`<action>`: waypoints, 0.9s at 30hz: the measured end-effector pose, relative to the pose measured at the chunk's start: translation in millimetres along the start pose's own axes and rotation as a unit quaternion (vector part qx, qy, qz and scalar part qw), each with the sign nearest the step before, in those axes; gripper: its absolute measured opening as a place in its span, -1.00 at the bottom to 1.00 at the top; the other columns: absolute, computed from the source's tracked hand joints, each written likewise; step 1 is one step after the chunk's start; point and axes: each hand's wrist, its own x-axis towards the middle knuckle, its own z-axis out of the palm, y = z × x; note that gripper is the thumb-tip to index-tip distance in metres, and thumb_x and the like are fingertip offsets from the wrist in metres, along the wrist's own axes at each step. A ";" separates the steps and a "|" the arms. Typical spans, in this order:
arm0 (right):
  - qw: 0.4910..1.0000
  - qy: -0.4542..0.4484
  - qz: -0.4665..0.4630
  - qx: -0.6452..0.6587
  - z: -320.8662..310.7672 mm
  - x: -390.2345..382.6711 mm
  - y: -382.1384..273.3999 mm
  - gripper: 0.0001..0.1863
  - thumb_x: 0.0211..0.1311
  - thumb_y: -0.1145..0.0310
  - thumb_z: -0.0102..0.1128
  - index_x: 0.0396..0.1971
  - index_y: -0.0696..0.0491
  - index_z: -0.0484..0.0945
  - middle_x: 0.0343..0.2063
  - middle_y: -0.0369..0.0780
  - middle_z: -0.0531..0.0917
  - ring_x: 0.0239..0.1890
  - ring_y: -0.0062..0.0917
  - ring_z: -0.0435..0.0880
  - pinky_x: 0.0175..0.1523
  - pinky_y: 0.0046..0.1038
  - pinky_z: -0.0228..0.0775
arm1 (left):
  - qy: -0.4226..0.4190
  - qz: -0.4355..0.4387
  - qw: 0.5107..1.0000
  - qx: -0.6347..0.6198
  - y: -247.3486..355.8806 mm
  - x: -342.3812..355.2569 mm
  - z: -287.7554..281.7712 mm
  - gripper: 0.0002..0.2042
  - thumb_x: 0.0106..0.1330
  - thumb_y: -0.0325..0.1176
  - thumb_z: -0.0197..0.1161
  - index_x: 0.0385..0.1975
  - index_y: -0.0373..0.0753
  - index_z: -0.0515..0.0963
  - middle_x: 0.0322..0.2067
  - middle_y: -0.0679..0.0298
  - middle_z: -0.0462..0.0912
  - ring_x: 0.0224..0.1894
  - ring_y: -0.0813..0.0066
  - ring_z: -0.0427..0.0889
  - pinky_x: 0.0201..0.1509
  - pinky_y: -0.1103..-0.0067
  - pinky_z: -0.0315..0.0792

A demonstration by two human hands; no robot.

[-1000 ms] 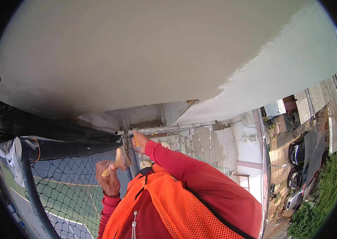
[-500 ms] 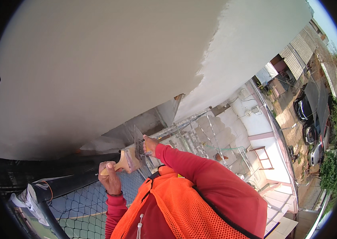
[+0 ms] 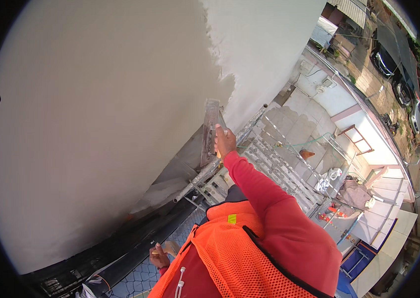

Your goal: The person applies plaster to a wall using a trowel and a brush while standing on scaffolding. They repeatedly scoop plaster from a bucket, spread it on the wall, and smooth the surface.

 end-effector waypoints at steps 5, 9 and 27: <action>0.994 -0.016 -0.068 0.089 43.9 45.1 -5.0 -0.66 0.50 0.06 0.24 -0.36 -0.01 0.44 -0.62 -0.39 0.42 -0.63 -0.69 0.38 -0.55 -0.53 0.31 | 0.009 -0.032 0.990 0.137 -10.8 -10.9 -16.4 -0.59 0.35 -0.02 0.49 -0.28 -0.30 0.61 -0.52 0.20 0.66 -0.54 0.45 0.64 -0.57 0.47 0.58; 0.976 -0.005 -0.127 0.178 82.9 71.7 -9.4 -0.70 0.51 0.13 0.24 -0.35 -0.01 0.44 -0.59 -0.40 0.42 -0.62 -0.71 0.36 -0.54 -0.53 0.30 | -0.009 -0.005 0.978 0.206 9.4 -6.9 -24.0 -0.59 0.34 -0.03 0.50 -0.32 -0.33 0.62 -0.53 0.19 0.66 -0.54 0.43 0.63 -0.55 0.47 0.60; 0.960 0.039 -0.226 0.164 152.5 120.1 -25.2 -0.68 0.54 0.18 0.20 -0.41 0.01 0.42 -0.60 -0.41 0.41 -0.63 -0.74 0.34 -0.58 -0.57 0.24 | -0.074 0.021 0.969 0.236 19.3 60.4 -51.1 -0.61 0.34 -0.05 0.52 -0.31 -0.33 0.66 -0.48 0.22 0.71 -0.49 0.49 0.68 -0.47 0.51 0.63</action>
